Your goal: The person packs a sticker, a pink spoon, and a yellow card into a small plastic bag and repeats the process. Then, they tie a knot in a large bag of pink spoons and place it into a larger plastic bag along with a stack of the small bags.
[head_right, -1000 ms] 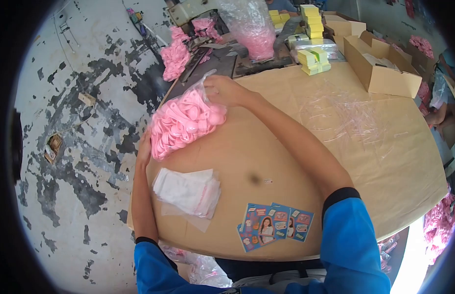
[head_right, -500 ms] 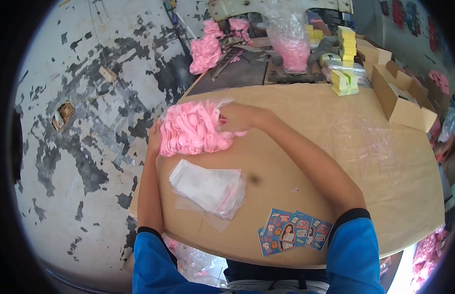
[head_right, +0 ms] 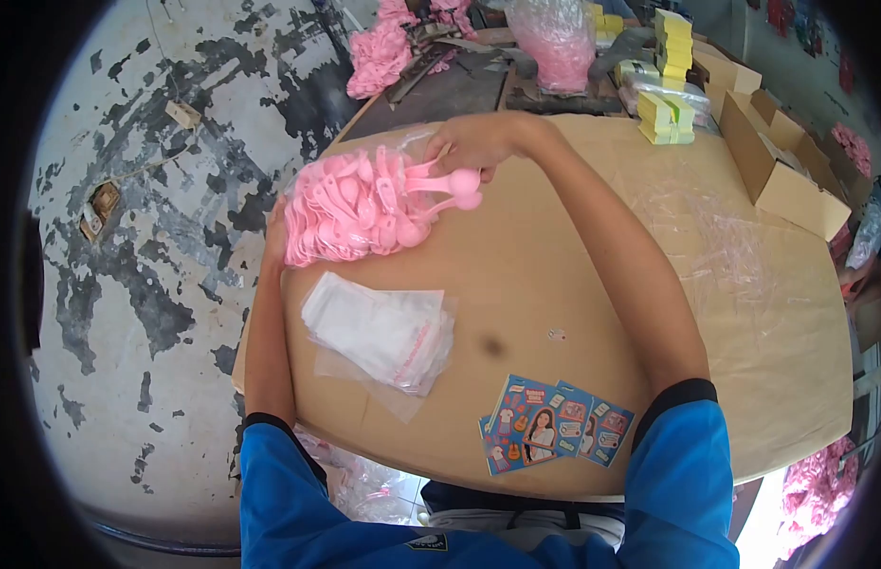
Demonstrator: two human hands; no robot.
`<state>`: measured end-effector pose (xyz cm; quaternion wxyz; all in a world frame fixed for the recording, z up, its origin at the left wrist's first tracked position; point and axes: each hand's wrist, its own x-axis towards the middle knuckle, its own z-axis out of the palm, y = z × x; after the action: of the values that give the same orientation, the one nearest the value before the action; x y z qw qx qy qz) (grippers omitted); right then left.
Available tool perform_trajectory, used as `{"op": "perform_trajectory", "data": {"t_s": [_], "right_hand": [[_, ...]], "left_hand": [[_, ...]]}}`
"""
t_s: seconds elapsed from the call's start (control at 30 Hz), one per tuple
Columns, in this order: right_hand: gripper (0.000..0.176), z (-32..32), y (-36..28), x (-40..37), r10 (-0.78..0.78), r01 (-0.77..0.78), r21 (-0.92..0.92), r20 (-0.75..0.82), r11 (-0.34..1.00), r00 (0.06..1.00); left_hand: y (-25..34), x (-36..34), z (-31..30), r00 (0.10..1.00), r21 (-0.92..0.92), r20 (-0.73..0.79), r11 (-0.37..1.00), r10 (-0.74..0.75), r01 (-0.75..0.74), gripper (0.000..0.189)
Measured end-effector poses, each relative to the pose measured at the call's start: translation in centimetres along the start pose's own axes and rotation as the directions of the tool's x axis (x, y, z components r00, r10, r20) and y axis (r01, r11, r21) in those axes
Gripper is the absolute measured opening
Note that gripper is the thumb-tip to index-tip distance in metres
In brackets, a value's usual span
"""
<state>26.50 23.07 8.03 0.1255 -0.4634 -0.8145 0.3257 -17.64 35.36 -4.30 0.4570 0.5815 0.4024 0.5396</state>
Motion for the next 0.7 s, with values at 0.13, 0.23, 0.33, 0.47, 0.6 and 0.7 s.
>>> {"op": "perform_trajectory", "data": {"t_s": [0.13,0.23,0.33,0.47,0.6,0.7], "right_hand": [[0.039,-1.9,3.2,-0.9,-0.025,0.023,-0.031,-0.064,0.999,0.998],[0.038,-3.1,5.6,-2.4,0.077,-0.075,0.034,-0.075,0.997,0.994],[0.045,-3.6,8.6,-2.6,0.16,-0.165,-0.024,-0.146,0.986,0.976],[0.04,-3.0,12.3,-1.0,0.147,-0.115,0.13,-0.268,0.985,0.952],[0.036,-2.8,12.0,-0.6,0.126,-0.195,-0.172,-0.343,0.966,0.931],[0.035,-3.1,11.5,-0.1,0.061,-0.16,-0.25,-0.363,0.955,0.93]], "left_hand": [[-0.3,0.0,-0.2,1.0,0.039,-0.022,0.999,-0.001,0.002,0.059],[0.9,-0.8,1.0,0.999,-0.028,0.033,0.999,-0.029,0.03,0.06],[0.1,0.0,-0.1,0.998,-0.034,0.031,0.998,-0.047,0.048,0.063],[0.3,0.0,0.2,0.998,-0.049,0.037,0.997,-0.05,0.052,0.067],[-0.8,0.5,-0.9,0.997,-0.069,0.015,0.995,-0.073,0.074,0.068],[-0.8,0.1,-0.5,0.996,-0.103,0.052,0.992,-0.074,0.079,0.067]]}}
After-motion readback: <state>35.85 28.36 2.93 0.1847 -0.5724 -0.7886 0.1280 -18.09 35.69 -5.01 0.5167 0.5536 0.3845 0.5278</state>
